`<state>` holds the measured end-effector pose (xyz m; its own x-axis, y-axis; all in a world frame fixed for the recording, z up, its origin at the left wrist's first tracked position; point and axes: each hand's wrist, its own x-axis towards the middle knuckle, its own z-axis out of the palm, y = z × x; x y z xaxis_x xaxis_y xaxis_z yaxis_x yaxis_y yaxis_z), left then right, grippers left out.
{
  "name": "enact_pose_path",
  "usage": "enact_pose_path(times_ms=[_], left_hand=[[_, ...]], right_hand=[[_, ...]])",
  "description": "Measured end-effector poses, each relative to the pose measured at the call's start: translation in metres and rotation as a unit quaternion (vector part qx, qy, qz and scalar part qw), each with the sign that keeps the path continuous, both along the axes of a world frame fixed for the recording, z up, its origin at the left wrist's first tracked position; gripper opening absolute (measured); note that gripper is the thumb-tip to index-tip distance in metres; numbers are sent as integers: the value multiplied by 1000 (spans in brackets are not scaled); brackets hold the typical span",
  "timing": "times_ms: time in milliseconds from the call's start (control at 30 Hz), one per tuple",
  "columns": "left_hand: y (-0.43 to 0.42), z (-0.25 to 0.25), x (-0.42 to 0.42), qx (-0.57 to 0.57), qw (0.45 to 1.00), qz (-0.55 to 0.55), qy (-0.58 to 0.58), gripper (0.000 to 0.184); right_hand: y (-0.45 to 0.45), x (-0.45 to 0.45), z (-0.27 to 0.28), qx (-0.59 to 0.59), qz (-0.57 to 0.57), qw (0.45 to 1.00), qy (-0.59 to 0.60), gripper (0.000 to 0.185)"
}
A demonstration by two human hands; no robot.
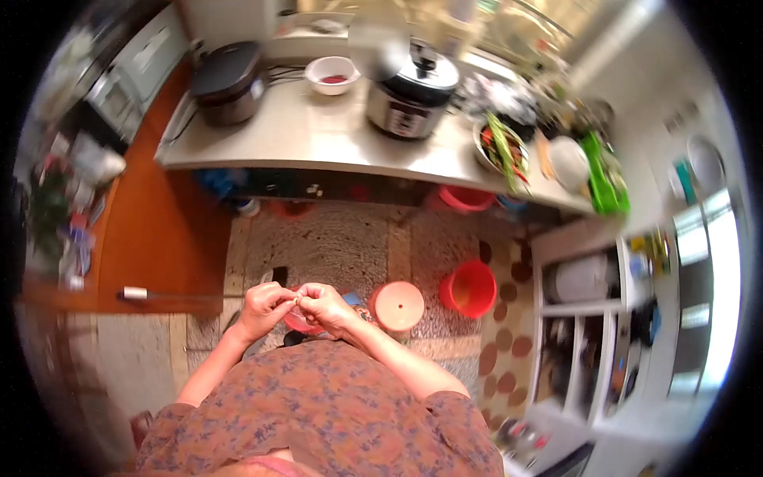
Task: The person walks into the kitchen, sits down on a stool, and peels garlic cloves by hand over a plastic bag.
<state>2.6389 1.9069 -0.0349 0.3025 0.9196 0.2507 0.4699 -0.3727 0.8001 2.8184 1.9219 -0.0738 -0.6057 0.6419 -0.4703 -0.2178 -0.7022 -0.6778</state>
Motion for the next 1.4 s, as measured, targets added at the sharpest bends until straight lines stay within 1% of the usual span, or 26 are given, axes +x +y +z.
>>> enact_pose_path(times_ms=[33,100,167,233,300,333,467,533,600,667,700,767,833,900,967,1000,1033,1100,1133,1167,1233,1300,1333,1367,1400], left_hand=[[0,0,-3,-2,999,37,-1,8],[-5,-2,-3,-70,986,147,-45,7],[-10,-17,-2,-63,965,242,-77,7],[-16,-27,0,-71,938,321,-114,8],[-24,-27,4,-140,884,390,-215,7],[-26,-20,6,-139,868,413,-238,6],[-53,-30,7,-119,824,488,-264,6],[-70,-30,9,-119,811,509,-263,7],[-84,-33,10,-113,803,520,-267,8],[-104,-45,15,-121,775,557,-273,9],[-114,-56,17,-122,770,560,-281,9],[-133,-82,22,-138,736,576,-328,11],[-144,-98,30,-138,725,593,-322,11],[-152,-116,36,-134,700,606,-353,12],[-154,-135,41,-135,670,629,-369,11],[-153,-145,41,-143,661,638,-368,11],[-152,-159,39,-155,654,645,-365,11],[-147,-195,34,-162,642,662,-352,11],[-141,-213,32,-169,628,679,-341,10],[-140,-231,33,-180,616,692,-330,10],[-132,-281,31,-168,599,699,-352,10],[-124,-323,32,-185,569,706,-380,10],[-121,-348,33,-167,573,705,-383,10],[-118,-369,33,-169,568,707,-386,10],[-113,-386,32,-176,561,707,-392,10]], right_hand=[[15,-3,0,-5,42,999,16,9],[42,-8,0,-18,120,992,25,8],[60,-14,6,29,173,984,-34,8],[75,-17,-4,22,189,981,-28,6],[88,-17,-19,-3,208,977,-38,5],[93,-18,-24,-16,218,974,-50,5],[97,-22,-64,-52,276,956,-87,9],[86,-25,-83,-65,295,948,-98,10],[75,-31,-98,-71,284,946,-137,11],[63,-37,-116,-65,299,940,-152,12],[57,-38,-124,-62,312,934,-162,13],[47,-40,-143,-57,329,927,-173,12],[40,-44,-156,-54,365,910,-187,11],[42,-46,-171,-51,393,894,-207,11],[45,-46,-198,-24,407,887,-214,11],[51,-47,-217,13,430,879,-207,11],[57,-49,-236,20,442,871,-213,10],[67,-53,-280,42,430,875,-220,10],[75,-56,-301,62,449,866,-210,11],[81,-58,-322,57,448,860,-237,11],[90,-68,-357,89,447,855,-245,12],[95,-73,-394,94,461,847,-248,12],[97,-77,-413,101,469,843,-244,13],[97,-80,-433,100,474,839,-247,13],[93,-85,-448,125,489,828,-245,11]])
